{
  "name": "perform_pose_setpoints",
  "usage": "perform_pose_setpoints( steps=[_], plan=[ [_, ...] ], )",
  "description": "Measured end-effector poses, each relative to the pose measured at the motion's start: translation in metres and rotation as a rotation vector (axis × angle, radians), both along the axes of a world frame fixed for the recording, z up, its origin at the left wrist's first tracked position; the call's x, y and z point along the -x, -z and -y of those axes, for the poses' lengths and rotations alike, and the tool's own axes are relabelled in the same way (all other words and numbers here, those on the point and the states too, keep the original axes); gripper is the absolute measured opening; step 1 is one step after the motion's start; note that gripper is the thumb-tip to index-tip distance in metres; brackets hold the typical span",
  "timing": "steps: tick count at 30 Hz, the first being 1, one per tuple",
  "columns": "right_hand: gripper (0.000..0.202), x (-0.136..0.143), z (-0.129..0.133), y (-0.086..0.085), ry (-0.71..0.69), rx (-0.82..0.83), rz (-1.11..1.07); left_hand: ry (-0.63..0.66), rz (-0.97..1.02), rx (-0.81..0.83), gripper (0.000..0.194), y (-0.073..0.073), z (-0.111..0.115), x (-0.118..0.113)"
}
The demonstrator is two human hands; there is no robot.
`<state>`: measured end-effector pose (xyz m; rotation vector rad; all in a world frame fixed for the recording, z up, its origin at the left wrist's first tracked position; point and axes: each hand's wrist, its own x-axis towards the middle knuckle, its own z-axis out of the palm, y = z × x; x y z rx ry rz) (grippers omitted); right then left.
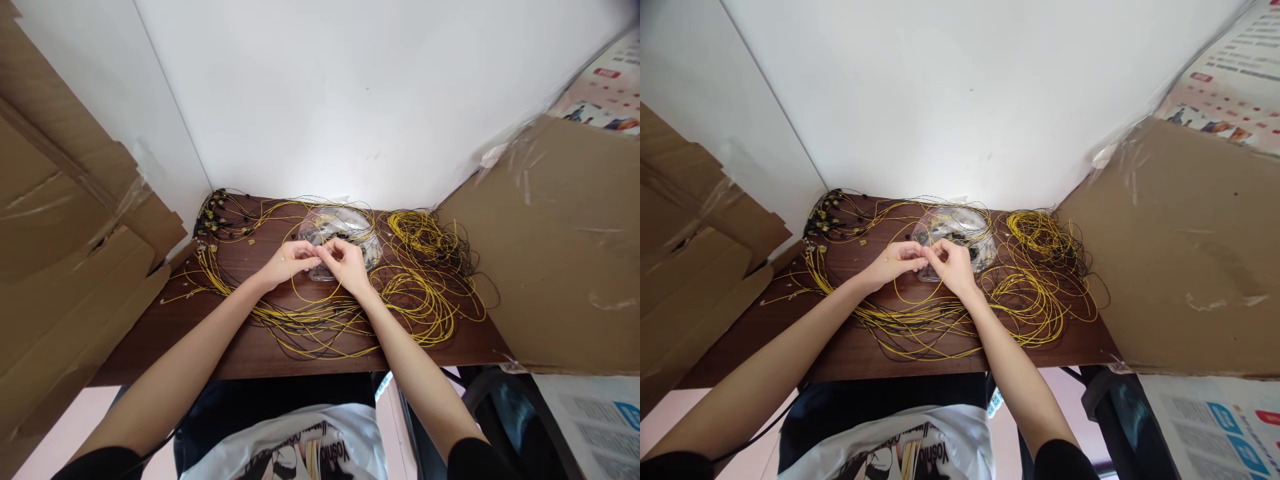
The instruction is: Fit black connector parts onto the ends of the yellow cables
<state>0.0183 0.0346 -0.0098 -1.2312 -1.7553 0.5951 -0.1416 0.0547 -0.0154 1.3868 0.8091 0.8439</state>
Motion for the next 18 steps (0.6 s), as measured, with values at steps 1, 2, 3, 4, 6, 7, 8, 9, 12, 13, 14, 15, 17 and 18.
perform_pose_setpoints(
  steps=[1, 2, 3, 4, 6, 7, 8, 9, 12, 13, 14, 15, 17, 18],
  plan=[
    [0.029, 0.0001, -0.0001, 0.0001, -0.006, 0.000, 0.000, 0.002, -0.001, 0.000, 0.026, -0.0005, 0.0002, 0.0001],
    [0.029, 0.0002, -0.0002, 0.0002, -0.009, 0.001, -0.002, 0.003, -0.001, 0.000, 0.026, -0.0007, 0.0002, 0.0002],
    [0.029, 0.0002, -0.0003, 0.0004, -0.007, 0.003, -0.005, 0.001, -0.003, -0.001, 0.026, -0.0008, 0.0002, 0.0004],
    [0.029, 0.0002, -0.0004, 0.0005, -0.006, 0.007, -0.010, -0.002, -0.005, -0.003, 0.026, -0.0007, 0.0000, 0.0006],
    [0.029, 0.0001, -0.0006, 0.0006, -0.016, 0.027, -0.038, -0.005, -0.007, -0.004, 0.026, 0.0000, -0.0004, 0.0011],
    [0.029, 0.0001, -0.0006, 0.0006, -0.027, 0.039, -0.057, -0.003, -0.008, -0.004, 0.026, 0.0004, -0.0007, 0.0014],
    [0.028, 0.0001, -0.0007, 0.0005, -0.036, 0.050, -0.074, 0.000, -0.011, -0.004, 0.026, 0.0008, -0.0008, 0.0017],
    [0.028, 0.0000, -0.0007, 0.0004, -0.043, 0.057, -0.086, 0.002, -0.015, -0.006, 0.026, 0.0010, -0.0010, 0.0019],
    [0.027, -0.0001, -0.0009, 0.0005, -0.048, 0.063, -0.097, 0.000, -0.020, -0.013, 0.027, 0.0009, -0.0008, 0.0018],
    [0.027, -0.0001, -0.0010, 0.0008, -0.049, 0.060, -0.096, 0.001, -0.021, -0.014, 0.027, 0.0005, -0.0006, 0.0017],
    [0.027, -0.0002, -0.0012, 0.0011, -0.051, 0.055, -0.093, 0.003, -0.020, -0.015, 0.028, 0.0000, -0.0003, 0.0014],
    [0.027, -0.0004, -0.0013, 0.0015, -0.052, 0.048, -0.087, 0.007, -0.019, -0.014, 0.028, -0.0005, -0.0001, 0.0012],
    [0.026, -0.0006, -0.0017, 0.0022, -0.055, 0.038, -0.065, 0.010, -0.020, -0.014, 0.028, -0.0017, 0.0004, 0.0008],
    [0.026, -0.0007, -0.0018, 0.0024, -0.059, 0.035, -0.053, 0.009, -0.021, -0.012, 0.028, -0.0022, 0.0006, 0.0007]
  ],
)
